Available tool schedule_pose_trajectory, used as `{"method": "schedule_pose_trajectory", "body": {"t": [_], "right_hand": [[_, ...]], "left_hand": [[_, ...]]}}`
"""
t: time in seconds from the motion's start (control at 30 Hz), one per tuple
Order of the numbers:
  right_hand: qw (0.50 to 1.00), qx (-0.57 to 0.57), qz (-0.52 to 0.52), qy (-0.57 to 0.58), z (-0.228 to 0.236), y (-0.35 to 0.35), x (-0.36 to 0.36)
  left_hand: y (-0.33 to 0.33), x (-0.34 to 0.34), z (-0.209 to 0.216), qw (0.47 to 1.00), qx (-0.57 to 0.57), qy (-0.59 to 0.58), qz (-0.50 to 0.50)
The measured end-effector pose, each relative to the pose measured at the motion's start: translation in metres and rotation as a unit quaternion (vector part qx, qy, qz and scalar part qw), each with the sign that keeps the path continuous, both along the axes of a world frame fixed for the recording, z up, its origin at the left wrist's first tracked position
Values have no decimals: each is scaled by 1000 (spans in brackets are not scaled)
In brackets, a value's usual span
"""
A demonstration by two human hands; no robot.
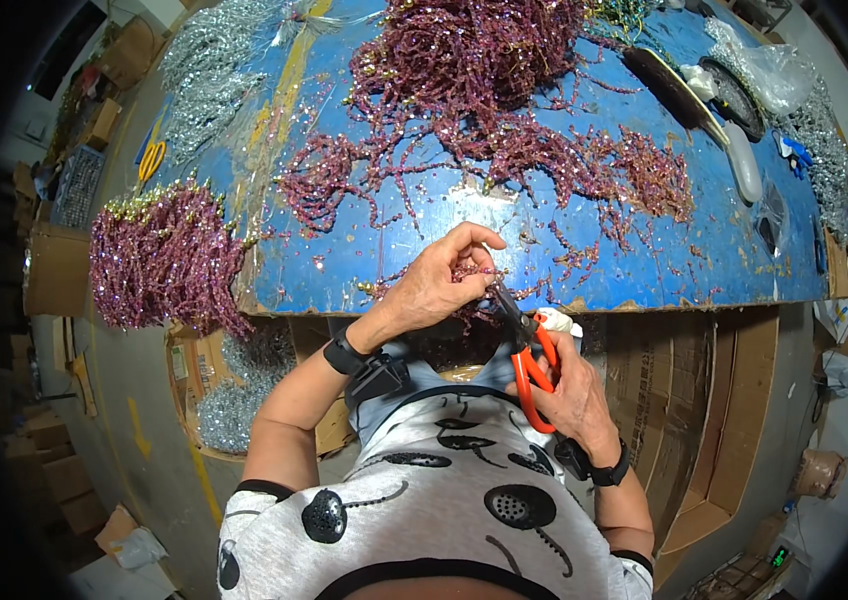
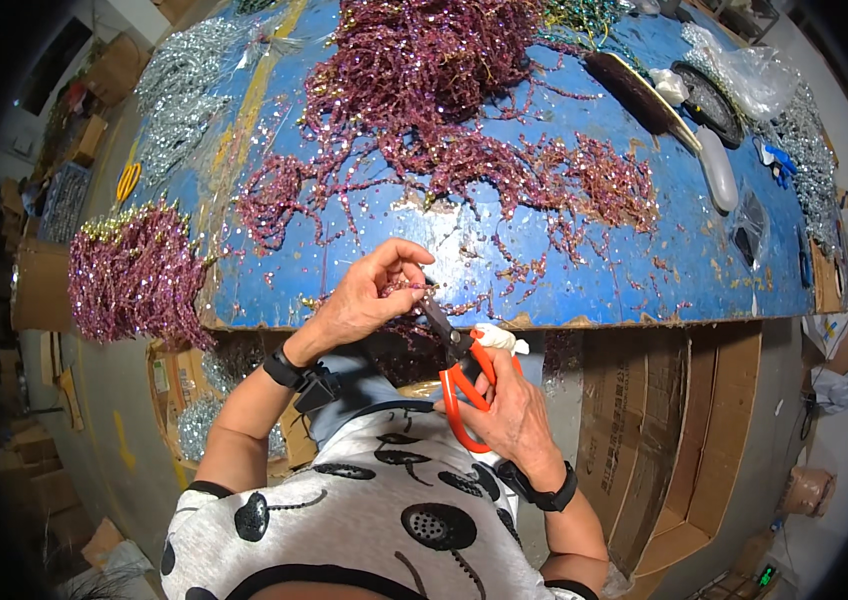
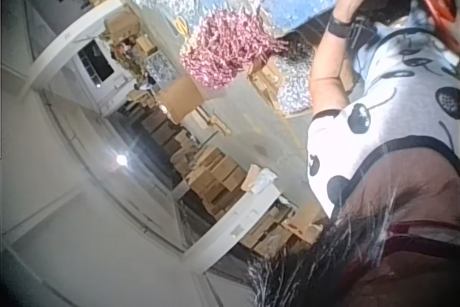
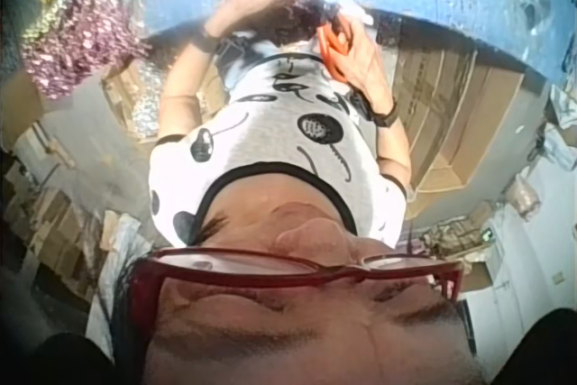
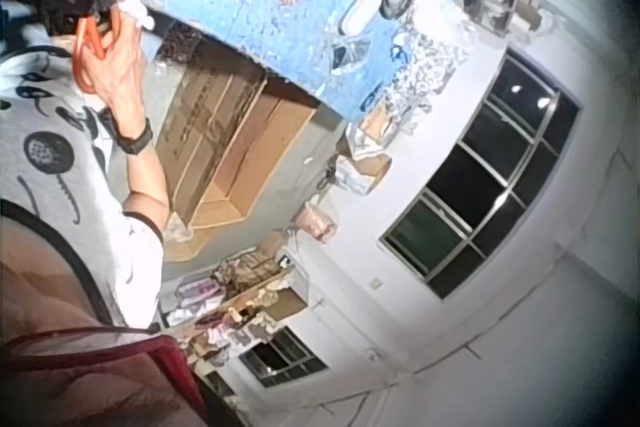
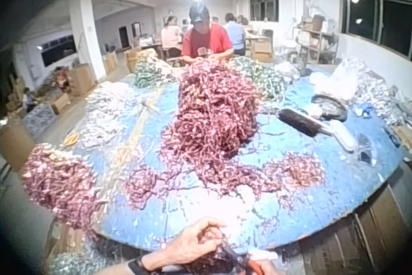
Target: Trimming excess material from decorative metallic tassels using scissors on a workbench.
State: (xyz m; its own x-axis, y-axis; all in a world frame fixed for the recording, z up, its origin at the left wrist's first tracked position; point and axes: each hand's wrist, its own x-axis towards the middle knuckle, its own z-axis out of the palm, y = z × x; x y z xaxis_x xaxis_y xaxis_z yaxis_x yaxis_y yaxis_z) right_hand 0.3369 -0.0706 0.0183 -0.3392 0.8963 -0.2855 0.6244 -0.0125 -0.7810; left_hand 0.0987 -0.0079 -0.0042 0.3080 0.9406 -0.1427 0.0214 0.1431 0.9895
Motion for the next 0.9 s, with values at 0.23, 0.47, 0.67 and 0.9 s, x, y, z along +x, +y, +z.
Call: {"method": "schedule_pose_trajectory", "body": {"t": [0.23, 0.47, 0.67, 0.9], "right_hand": [[999, -33, -12, -5, 5, 0, 1], [999, -36, -14, 17, -1, 3, 6], [999, -21, -3, 49, -9, 8, 17], [1000, -17, -15, 0, 1, 8, 13]], "left_hand": [[0, 0, -3, 999, 21, -40, -1], [3, -3, -6, 997, 20, -77, -20], [6, -6, -7, 993, -26, -112, -20], [5, 0, -12, 992, -9, -122, 31]]}}
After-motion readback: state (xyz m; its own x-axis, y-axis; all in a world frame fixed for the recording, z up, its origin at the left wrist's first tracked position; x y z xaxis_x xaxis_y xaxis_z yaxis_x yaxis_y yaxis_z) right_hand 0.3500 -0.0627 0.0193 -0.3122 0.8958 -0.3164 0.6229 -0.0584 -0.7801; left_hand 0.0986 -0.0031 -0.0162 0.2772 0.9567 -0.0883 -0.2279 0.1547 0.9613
